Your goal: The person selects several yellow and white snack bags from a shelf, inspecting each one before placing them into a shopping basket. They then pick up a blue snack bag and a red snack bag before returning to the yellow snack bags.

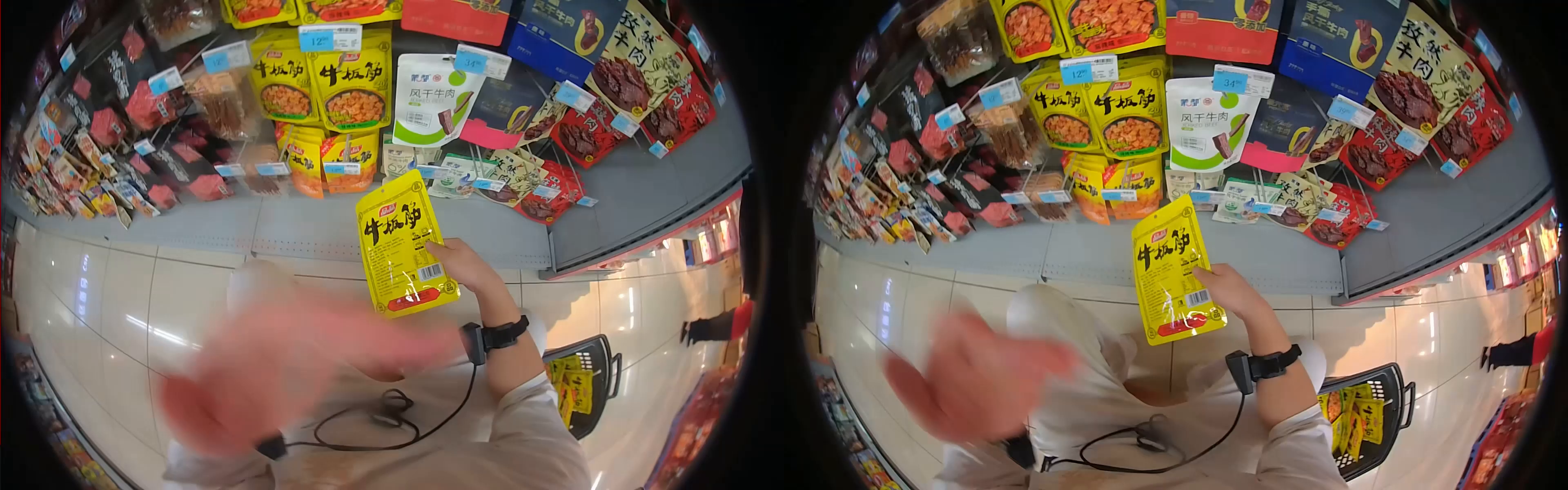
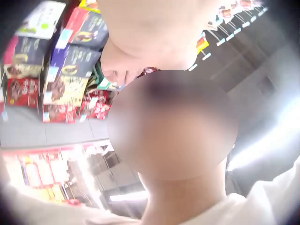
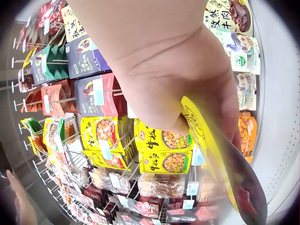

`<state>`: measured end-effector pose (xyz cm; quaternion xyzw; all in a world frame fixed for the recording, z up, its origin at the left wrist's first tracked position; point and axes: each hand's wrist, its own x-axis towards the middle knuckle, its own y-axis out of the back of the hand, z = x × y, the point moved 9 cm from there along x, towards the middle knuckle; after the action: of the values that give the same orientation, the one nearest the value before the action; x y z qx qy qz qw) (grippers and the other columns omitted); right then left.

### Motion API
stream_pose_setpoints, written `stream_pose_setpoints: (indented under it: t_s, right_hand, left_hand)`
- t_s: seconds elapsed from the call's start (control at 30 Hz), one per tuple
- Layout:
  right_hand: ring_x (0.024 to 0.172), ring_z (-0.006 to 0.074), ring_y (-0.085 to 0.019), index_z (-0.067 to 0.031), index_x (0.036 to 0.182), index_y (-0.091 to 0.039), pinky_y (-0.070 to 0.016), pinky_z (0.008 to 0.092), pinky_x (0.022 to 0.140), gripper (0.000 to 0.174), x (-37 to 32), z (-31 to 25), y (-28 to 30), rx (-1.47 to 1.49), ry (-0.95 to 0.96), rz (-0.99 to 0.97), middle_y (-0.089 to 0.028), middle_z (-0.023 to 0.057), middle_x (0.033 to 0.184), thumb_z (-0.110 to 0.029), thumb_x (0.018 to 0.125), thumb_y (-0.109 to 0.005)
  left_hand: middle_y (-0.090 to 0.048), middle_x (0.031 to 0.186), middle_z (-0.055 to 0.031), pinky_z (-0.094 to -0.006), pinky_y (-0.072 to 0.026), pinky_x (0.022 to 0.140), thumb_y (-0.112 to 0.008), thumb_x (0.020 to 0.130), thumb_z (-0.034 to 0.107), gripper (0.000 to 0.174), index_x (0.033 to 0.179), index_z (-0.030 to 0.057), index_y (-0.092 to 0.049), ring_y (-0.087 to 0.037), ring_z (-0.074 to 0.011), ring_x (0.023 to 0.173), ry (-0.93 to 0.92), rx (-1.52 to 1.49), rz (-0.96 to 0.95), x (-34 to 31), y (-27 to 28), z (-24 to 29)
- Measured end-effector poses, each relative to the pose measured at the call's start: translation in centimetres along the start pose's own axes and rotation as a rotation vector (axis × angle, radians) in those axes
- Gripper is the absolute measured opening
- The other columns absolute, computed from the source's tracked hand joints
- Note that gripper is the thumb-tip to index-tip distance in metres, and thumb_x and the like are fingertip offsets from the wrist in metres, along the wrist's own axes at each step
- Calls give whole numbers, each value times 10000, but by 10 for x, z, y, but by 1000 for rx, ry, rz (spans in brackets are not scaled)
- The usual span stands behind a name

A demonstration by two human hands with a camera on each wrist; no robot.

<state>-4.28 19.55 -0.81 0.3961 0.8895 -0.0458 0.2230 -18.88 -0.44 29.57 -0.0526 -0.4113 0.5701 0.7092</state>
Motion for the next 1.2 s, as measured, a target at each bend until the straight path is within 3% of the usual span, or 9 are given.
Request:
stream_pose_setpoints:
  t_s: [0.1, 0.17, 0.2, 0.27, 0.43, 0.6, 0.63, 0.93, 1.2]
  right_hand:
    - [767, 168, -614, 96, 1029, -593, -469, 293, 705, 387, -3, -4, 6, -74, -44, 48, -660, 130, 885, -258, 912, -490]
    - [764, 169, -622, 91, 1040, -589, -477, 290, 704, 392, -9, -9, 4, -98, -38, 34, -661, 129, 902, -267, 916, -489]
    - [762, 170, -630, 87, 1051, -586, -485, 287, 702, 398, -8, -15, 5, -119, -2, 35, -662, 127, 918, -276, 919, -488]
    - [770, 169, -633, 85, 1052, -585, -487, 284, 704, 394, -4, -8, 6, -46, -7, 24, -662, 126, 919, -274, 920, -490]
    - [792, 174, -632, 100, 1022, -590, -480, 291, 694, 384, -5, -6, 8, 92, -24, 38, -663, 136, 901, -255, 917, -489]
    - [857, 216, -642, 82, 1130, -522, -508, 313, 755, 372, -12, -15, 1, 439, -52, -22, -636, 153, 1014, -225, 924, -476]
    - [857, 216, -642, 82, 1130, -522, -508, 313, 755, 372, -10, -15, 4, 442, -45, -18, -636, 153, 1014, -225, 924, -476]
    - [893, 222, -642, 17, 1167, -497, -542, 327, 751, 338, 0, 19, -3, 896, -184, -134, -616, 155, 1070, -200, 909, -467]
    - [584, 217, -647, 15, 1183, -468, -511, 245, 406, 393, 0, 14, -10, 814, -255, -155, -655, 143, 916, -265, 911, -426]
  left_hand:
    - [-535, 1161, -260, -562, -371, 857, -271, 881, 658, 797, 1257, -24, -440, -516, -398, 1022, 121, -264, -183, -13, -35, -46]
    - [-562, 1123, -291, -441, -347, 973, -227, 985, 372, 544, 1219, -39, -495, -555, -395, 1060, -768, 56, -970, -9, -83, -4]
    - [-562, 1123, -291, -441, -347, 973, -227, 985, 372, 544, 1219, -39, -495, -555, -395, 1060, -762, 50, -964, -22, -93, 0]
    - [-569, 1109, -300, -460, -309, 1004, -171, 984, 381, 578, 1212, -23, -516, -525, -393, 1128, -319, -99, -362, -13, -80, -7]
    - [-638, 989, -248, -429, -326, 999, -202, 987, 351, 540, 1213, -21, -522, -606, -397, 985, -222, -183, -310, -3, -74, -5]
    - [-520, 1227, -215, -469, -375, 949, -393, 857, 644, 768, 1073, -72, -566, -486, -363, 1153, 197, 304, -265, -2, -7, -62]
    - [-551, 1189, -171, -367, -444, 896, -687, 714, 175, 574, 1229, 17, -487, -557, -299, 1077, 152, 923, -339, 16, 14, -73]
    - [-451, 1319, -171, -376, -341, 1014, -699, 727, 159, 637, 1295, 40, -436, -422, -327, 1230, 299, 1387, -303, -16, 146, -177]
    - [-524, 1239, -171, -313, -402, 944, -609, 742, 5, 550, 1274, 51, -477, -528, -269, 1121, 476, 1050, -125, -21, 169, -188]
